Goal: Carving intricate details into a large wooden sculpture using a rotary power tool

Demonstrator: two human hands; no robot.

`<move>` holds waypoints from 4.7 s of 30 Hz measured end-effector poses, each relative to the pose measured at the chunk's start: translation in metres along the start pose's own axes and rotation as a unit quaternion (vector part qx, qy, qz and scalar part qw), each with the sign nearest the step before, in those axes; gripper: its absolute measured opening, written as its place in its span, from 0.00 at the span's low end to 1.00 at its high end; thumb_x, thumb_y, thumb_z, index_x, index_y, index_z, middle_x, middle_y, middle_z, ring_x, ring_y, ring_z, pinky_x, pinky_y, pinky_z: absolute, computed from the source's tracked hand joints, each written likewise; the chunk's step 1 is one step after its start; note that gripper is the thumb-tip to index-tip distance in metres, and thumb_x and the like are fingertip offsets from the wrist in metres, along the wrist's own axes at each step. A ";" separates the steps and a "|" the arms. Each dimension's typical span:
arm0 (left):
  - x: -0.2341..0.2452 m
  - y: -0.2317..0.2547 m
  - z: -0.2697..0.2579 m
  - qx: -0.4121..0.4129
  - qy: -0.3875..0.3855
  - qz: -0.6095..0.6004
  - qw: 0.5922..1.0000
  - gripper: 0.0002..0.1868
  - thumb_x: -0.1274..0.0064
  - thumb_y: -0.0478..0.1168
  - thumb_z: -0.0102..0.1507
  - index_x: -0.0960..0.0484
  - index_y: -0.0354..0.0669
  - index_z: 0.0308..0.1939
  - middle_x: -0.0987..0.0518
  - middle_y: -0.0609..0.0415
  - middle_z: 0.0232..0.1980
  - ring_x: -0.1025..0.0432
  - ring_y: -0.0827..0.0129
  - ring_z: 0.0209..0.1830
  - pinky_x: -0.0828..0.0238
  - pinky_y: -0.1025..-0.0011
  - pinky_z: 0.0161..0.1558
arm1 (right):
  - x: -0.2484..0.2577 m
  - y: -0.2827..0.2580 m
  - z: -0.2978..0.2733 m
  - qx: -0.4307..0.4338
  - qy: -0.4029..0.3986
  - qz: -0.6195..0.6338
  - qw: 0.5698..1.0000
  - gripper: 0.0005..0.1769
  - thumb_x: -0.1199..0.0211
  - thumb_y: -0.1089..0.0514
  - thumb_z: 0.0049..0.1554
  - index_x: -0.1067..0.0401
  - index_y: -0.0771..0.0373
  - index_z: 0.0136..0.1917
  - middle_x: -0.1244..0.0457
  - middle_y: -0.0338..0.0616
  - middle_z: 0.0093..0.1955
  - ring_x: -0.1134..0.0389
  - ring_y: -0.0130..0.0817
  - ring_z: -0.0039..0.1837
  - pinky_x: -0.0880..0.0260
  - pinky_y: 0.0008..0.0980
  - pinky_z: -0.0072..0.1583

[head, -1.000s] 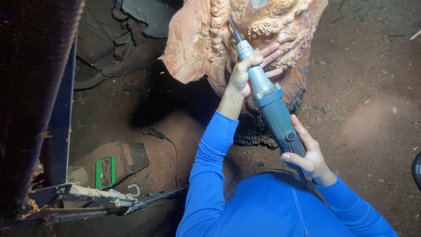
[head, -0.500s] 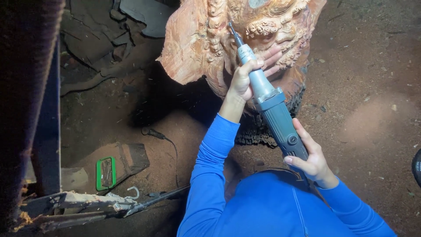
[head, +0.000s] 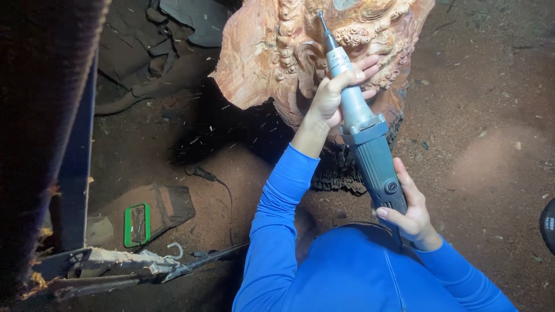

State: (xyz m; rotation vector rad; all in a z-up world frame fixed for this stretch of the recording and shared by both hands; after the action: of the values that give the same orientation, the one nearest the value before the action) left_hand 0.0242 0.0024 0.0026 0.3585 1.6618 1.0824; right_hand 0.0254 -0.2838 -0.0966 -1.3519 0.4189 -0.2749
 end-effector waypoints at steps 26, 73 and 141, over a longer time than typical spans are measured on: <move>0.009 -0.010 0.004 -0.020 -0.017 0.015 1.000 0.31 0.41 0.39 0.59 0.23 0.35 0.67 0.26 0.42 0.71 0.34 0.56 0.74 0.32 0.49 0.68 | 0.007 -0.003 -0.002 -0.012 -0.001 -0.004 1.000 0.62 0.32 0.61 0.47 0.63 0.54 0.87 0.31 0.56 0.54 0.24 0.39 0.38 0.18 0.35 0.46; 0.021 -0.001 0.013 -0.005 -0.080 -0.104 0.991 0.10 0.45 0.37 0.61 0.18 0.35 0.43 0.28 0.34 0.68 0.33 0.44 0.70 0.36 0.40 0.68 | 0.003 -0.020 0.024 0.034 -0.008 -0.133 0.990 0.58 0.31 0.56 0.46 0.55 0.60 0.84 0.46 0.55 0.80 0.44 0.45 0.79 0.48 0.44 0.78; -0.149 -0.238 -0.106 -0.086 -0.097 -0.280 0.951 0.09 0.48 0.30 0.63 0.17 0.31 0.46 0.36 0.58 0.17 0.35 0.69 0.19 0.28 0.65 0.36 | 0.256 0.046 -0.190 -0.131 -0.178 0.173 0.960 0.58 0.26 0.64 0.47 0.53 0.53 0.83 0.27 0.57 0.52 0.22 0.41 0.43 0.18 0.36 0.47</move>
State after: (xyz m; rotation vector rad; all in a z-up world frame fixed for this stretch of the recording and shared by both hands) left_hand 0.0535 -0.2801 -0.0944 -0.1199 1.3613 0.7267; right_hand 0.1683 -0.5510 -0.2055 -1.5215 0.3877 0.3223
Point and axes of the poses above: each hand's wrist, its own z-axis towards the middle knuckle, its own x-axis out of the back of the hand, y = z × x, the point moved 2 cm from there along z, towards the middle knuckle
